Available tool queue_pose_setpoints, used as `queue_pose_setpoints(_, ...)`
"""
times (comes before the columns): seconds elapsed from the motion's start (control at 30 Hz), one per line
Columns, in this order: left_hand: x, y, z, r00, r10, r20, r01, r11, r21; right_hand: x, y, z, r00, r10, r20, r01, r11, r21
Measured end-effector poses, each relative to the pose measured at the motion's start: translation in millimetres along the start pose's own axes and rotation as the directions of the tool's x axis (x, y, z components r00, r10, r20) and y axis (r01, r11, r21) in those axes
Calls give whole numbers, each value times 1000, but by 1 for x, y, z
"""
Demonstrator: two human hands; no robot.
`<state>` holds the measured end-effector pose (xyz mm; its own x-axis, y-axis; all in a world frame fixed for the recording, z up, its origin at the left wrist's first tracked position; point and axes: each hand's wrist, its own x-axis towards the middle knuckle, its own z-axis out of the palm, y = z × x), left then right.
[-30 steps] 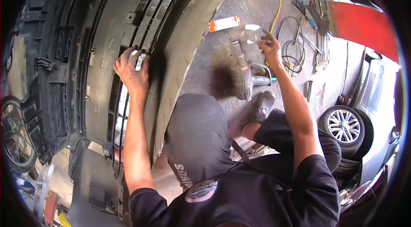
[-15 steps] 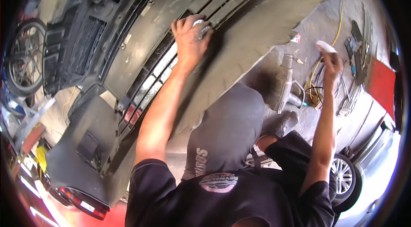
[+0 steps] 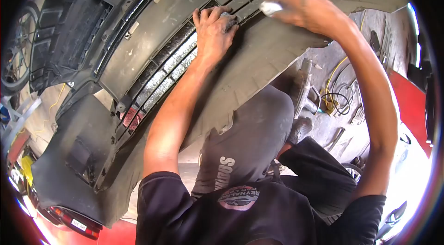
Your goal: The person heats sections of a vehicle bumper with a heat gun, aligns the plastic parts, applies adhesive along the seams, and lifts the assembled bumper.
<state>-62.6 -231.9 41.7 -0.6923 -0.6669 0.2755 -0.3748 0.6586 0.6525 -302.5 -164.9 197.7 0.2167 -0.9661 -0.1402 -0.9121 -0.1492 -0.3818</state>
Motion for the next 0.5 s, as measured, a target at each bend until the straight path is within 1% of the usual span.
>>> queue_pose_setpoints(0.03, 0, 0, 0, 1000, 1, -4, -1, 1000, -9, 5, 10, 17, 997, -45, 63, 48, 998, -49)
queue_pose_setpoints(0.13, 0, -3, 1, 1000, 17, -12, -17, 1000, -16, 26, 12, 38, 942, -29, 333, 72, 990, -119)
queue_pose_setpoints(0.23, -2, -5, 3, 1000, 23, -19, -23, 1000, -20, 35, 11, 44, 923, 8, 385, 49, 989, -138)
queue_pose_setpoints(0.33, -1, -6, 4, 999, 22, -31, -22, 1000, -20, 39, 11, 45, 917, 2, 399, 63, 987, -149)
queue_pose_setpoints(0.43, -2, -6, 4, 999, 22, -27, -22, 999, -34, 48, 3, 48, 864, 69, 499, 48, 975, -217)
queue_pose_setpoints(0.5, -2, -6, 3, 999, 21, -26, -22, 999, -46, 50, 1, 51, 864, 58, 500, 62, 974, -219)
